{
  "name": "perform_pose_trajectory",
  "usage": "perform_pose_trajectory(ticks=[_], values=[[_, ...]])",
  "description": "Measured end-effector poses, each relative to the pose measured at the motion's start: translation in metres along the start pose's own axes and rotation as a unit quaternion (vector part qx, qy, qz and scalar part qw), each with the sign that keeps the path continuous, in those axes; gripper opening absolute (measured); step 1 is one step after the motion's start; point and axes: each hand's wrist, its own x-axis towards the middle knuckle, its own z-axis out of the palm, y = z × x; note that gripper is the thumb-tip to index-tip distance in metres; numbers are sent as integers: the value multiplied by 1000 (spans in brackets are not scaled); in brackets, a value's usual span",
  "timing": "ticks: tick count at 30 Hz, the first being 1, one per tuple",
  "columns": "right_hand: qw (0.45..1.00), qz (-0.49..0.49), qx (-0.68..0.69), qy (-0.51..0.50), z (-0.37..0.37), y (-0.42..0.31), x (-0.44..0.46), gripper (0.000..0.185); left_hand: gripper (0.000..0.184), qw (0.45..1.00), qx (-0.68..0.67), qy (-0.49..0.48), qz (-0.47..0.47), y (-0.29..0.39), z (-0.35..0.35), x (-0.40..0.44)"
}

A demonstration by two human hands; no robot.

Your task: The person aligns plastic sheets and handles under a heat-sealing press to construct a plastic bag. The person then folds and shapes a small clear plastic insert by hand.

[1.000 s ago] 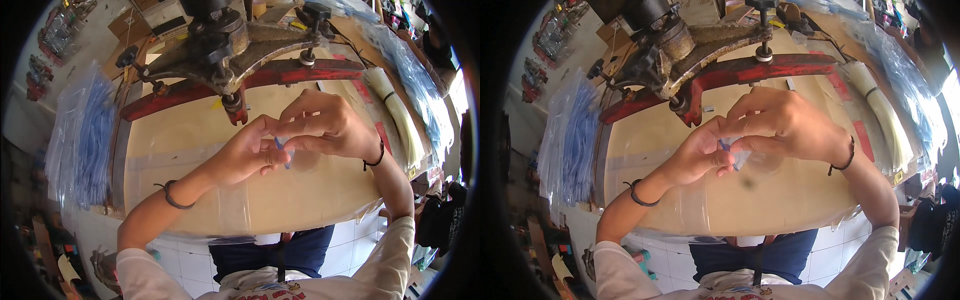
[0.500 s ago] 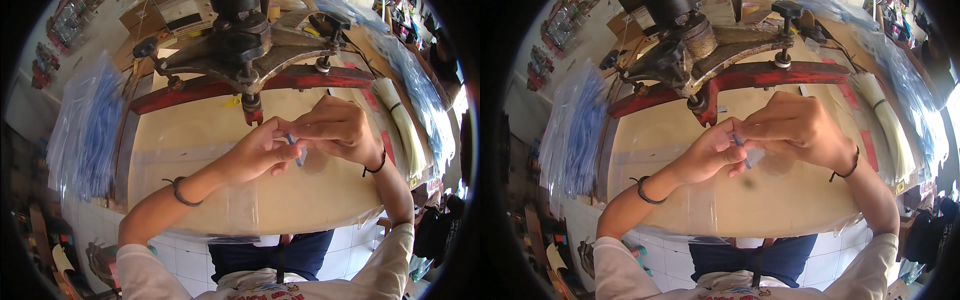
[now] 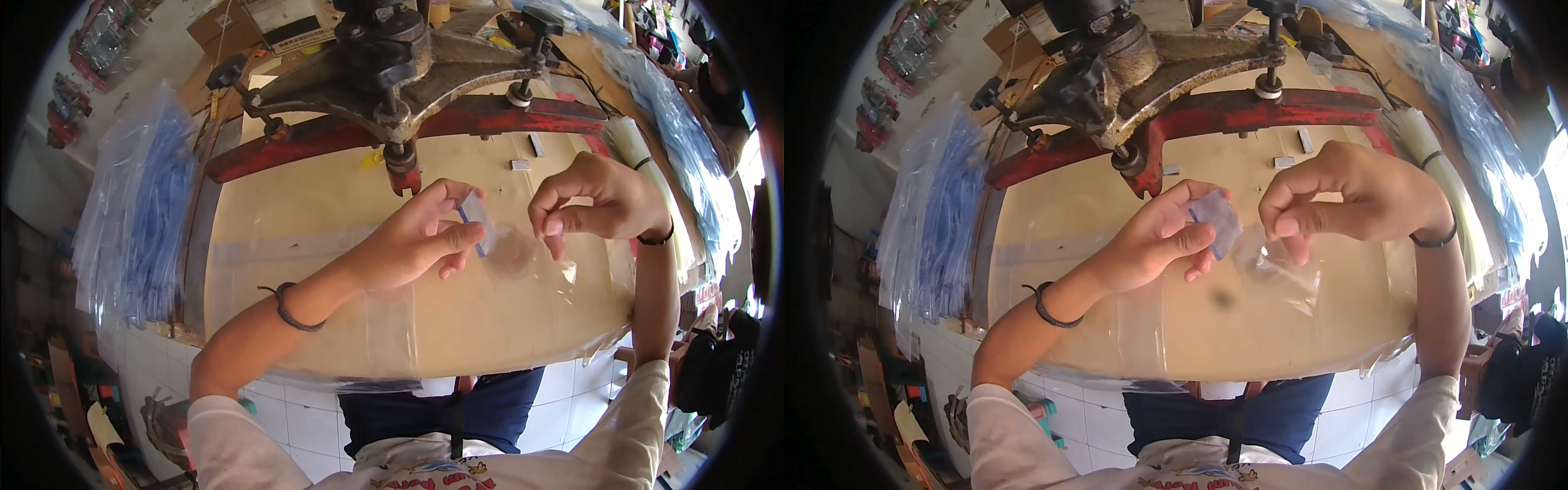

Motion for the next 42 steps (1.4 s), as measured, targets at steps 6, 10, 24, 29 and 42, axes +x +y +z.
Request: perform_pose_trajectory(ticks=[6, 10, 24, 29, 42], values=[[989, 35, -145, 14, 6, 21, 10, 13, 56, 1000, 6, -1, -4, 5, 1, -3], [985, 62, -159, 19, 7, 28, 10, 12, 57, 1000, -2, 4, -9, 6, 3, -1], [911, -237, -240, 239, 37, 27, 35, 32, 53, 1000, 10, -9, -8, 6, 2, 0], [914, -218, -233, 252, 43, 30, 34, 38, 51, 1000, 0, 5, -4, 3, 1, -1], [910, -210, -226, 277, 43, 41, 34, 29, 54, 1000, -3, -4, -1, 1, -1, -1]])
